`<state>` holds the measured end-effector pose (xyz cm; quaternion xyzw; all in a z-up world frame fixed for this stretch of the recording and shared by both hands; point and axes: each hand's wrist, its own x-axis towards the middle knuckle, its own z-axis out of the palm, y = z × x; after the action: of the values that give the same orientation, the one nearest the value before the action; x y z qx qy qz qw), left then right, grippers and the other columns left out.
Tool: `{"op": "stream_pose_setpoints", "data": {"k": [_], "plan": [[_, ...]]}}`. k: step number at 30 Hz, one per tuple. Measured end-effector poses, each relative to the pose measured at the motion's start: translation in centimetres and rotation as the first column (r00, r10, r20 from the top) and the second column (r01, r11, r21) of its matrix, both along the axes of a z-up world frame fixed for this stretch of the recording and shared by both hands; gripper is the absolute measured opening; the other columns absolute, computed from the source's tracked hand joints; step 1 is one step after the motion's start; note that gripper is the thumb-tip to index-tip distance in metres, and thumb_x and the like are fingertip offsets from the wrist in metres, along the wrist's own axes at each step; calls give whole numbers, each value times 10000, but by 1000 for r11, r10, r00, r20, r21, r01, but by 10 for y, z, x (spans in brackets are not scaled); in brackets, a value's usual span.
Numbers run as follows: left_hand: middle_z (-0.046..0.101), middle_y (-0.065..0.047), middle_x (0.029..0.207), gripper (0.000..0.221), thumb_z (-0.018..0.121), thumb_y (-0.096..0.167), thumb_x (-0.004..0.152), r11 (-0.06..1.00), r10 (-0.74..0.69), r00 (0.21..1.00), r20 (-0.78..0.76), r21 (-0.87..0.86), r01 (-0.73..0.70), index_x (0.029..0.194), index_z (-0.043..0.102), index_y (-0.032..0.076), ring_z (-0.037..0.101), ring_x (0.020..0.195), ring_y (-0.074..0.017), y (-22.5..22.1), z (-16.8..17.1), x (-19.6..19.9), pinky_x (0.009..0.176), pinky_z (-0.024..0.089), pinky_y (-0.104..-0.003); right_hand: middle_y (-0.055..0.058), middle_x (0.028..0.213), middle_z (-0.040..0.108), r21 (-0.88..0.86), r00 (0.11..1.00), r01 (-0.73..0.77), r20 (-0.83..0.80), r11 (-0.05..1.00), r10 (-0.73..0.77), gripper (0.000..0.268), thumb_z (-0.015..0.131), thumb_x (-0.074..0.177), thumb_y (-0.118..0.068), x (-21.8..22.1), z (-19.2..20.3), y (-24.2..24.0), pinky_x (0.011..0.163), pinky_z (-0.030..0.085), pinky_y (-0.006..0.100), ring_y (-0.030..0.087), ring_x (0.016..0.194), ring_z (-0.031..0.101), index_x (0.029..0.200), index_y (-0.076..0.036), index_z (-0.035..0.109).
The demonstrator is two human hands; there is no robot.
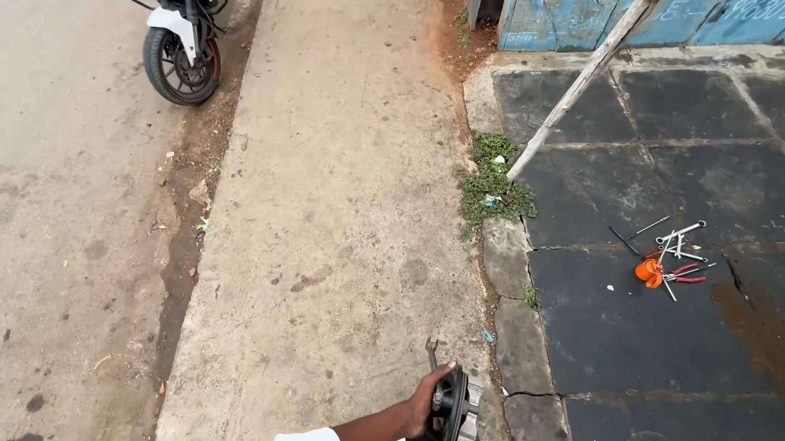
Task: The recorder is shown cleaning and oiling motorcycle drum brake components on the ground.
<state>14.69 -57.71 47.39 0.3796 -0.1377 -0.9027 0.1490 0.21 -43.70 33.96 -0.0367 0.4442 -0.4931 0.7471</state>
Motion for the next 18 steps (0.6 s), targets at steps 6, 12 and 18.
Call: {"op": "stream_pose_setpoints", "data": {"k": [6,12,18], "plan": [[623,-127,1105,917,546,918,819,998,58,997,49,28,-60,1248,657,115,544,1028,-340,-105,64,-134,1003,411,-629,100,711,588,327,981,179,7,928,-192,565,347,998,-586,-108,185,-125,482,382,364,234,560,521,1058,-99,629],[695,-52,1044,728,531,788,798,998,42,994,101,47,-47,1181,662,183,645,984,-273,-211,149,-274,937,453,-600,77,765,612,180,955,297,-64,938,-290,507,344,1023,-542,-221,233,-206,591,473,364,209,645,552,1020,-108,606],[684,-44,996,569,565,666,907,994,26,999,-34,103,-22,1133,662,152,660,904,-228,-316,109,-412,846,537,-445,78,783,613,161,911,413,-56,896,-409,390,417,1037,-446,-347,193,-296,589,512,387,230,648,601,1011,-95,586]]}}
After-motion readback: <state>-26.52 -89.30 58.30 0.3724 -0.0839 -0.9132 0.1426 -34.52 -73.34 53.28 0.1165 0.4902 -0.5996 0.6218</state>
